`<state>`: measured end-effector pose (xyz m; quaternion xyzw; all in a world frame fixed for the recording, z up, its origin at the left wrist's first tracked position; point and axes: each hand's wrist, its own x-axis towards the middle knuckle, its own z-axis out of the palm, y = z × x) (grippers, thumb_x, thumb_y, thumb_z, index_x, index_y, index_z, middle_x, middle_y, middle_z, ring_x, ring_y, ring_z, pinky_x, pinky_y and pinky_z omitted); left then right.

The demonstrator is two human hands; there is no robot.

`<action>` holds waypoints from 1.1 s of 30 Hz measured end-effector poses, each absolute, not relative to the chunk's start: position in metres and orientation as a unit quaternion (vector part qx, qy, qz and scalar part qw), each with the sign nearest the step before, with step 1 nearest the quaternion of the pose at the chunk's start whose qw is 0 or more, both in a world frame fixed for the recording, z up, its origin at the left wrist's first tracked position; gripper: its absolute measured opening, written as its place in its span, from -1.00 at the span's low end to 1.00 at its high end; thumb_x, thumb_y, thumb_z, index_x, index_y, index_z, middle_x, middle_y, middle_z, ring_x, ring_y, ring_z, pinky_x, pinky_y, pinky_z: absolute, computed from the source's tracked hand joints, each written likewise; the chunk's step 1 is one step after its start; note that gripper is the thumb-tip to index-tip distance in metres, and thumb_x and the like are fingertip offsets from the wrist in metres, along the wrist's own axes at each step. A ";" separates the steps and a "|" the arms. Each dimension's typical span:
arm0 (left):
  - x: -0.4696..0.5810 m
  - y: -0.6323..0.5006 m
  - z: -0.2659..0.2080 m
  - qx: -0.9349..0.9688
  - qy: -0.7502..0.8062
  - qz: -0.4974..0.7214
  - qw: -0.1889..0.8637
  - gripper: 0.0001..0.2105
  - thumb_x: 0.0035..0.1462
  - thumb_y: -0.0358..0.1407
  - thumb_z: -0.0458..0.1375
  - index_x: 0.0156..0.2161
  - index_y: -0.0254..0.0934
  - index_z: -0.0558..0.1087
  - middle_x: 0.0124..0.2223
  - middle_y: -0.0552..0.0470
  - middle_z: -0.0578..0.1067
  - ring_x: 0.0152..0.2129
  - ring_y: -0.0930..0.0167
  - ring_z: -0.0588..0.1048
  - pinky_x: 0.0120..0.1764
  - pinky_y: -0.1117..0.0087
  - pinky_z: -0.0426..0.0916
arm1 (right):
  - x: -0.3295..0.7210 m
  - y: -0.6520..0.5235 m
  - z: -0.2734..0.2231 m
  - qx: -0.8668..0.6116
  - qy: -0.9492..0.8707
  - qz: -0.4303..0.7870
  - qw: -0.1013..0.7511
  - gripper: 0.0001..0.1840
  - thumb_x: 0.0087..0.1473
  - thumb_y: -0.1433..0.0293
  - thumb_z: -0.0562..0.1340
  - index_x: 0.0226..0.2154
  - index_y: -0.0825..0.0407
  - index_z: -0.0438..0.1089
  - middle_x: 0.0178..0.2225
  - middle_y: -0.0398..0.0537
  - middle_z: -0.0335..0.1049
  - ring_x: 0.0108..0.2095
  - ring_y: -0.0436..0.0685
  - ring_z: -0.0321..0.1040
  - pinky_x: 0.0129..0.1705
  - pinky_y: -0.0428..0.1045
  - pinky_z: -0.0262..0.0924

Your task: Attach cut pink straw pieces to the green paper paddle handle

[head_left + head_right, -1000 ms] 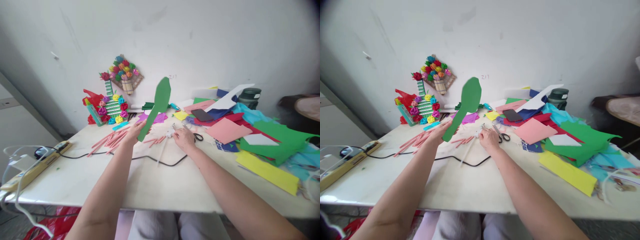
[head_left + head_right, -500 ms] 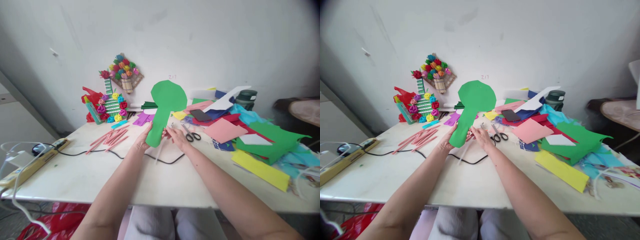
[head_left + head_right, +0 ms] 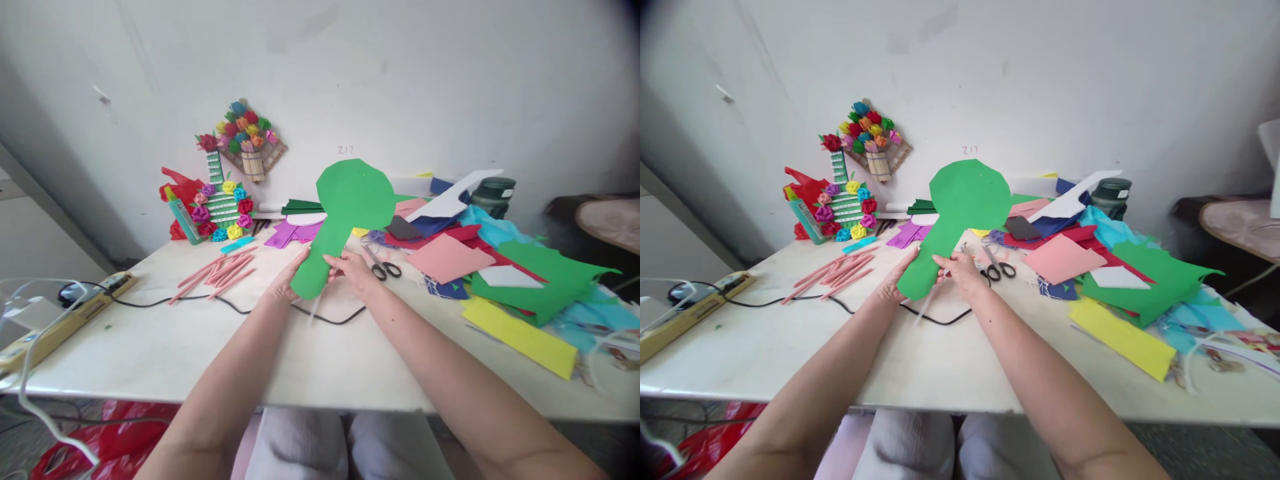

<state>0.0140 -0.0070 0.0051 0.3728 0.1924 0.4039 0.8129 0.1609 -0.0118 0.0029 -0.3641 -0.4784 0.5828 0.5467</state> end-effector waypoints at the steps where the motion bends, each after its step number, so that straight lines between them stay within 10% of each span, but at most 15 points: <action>1: 0.014 -0.007 0.005 0.379 0.192 0.395 0.814 -0.52 0.19 -0.10 -0.15 0.02 -0.45 0.28 -0.26 -0.24 0.52 -0.32 0.29 0.51 -0.18 0.24 0.37 | 0.161 -0.012 0.004 -0.367 -0.470 0.587 0.548 -0.68 -0.37 0.25 0.37 -0.64 0.08 0.26 -0.75 -0.25 0.19 -0.72 -0.08 0.10 -0.64 -0.08 0.05; 6: 0.005 -0.004 0.002 0.435 0.233 0.400 0.772 -0.41 0.05 0.07 -0.04 -0.06 -0.44 0.37 -0.30 -0.24 0.51 -0.36 0.26 0.50 -0.29 0.28 0.38 | 0.163 -0.004 0.008 -0.421 -0.431 0.545 0.583 -0.75 -0.36 0.33 0.36 -0.62 0.09 0.30 -0.63 -0.17 0.35 -0.64 -0.06 0.19 -0.60 -0.10 0.08; 13: -0.015 0.004 -0.004 0.601 0.352 0.411 0.588 -0.74 -0.15 -0.22 0.27 -0.43 -0.44 0.48 -0.62 0.06 0.38 -0.79 0.60 0.22 -0.74 0.55 0.02 | 0.166 0.011 0.013 -0.468 -0.484 0.501 0.545 -0.78 -0.30 0.32 0.35 -0.60 0.11 0.34 -0.57 -0.13 0.38 -0.60 -0.08 0.21 -0.57 -0.13 0.08; 25: -0.006 -0.008 0.002 0.529 0.261 0.421 0.689 -0.69 -0.05 -0.30 0.21 -0.15 -0.38 0.42 -0.27 -0.19 0.53 -0.41 0.28 0.52 -0.34 0.30 0.41 | 0.151 0.012 0.012 -0.375 -0.612 0.526 0.456 -0.66 -0.30 0.18 0.34 -0.60 0.05 0.26 -0.73 -0.25 0.21 -0.72 -0.06 0.15 -0.64 -0.11 0.07; 33: -0.020 0.004 0.008 0.413 0.304 0.579 0.634 -0.74 0.02 -0.28 0.16 -0.20 -0.42 0.39 -0.38 -0.14 0.53 -0.50 0.34 0.52 -0.36 0.31 0.45 | 0.159 0.026 -0.005 -0.487 -0.650 0.278 0.513 -0.78 -0.04 0.23 0.14 -0.51 0.03 0.35 -0.52 -0.14 0.37 -0.46 0.01 0.30 -0.42 -0.09 0.17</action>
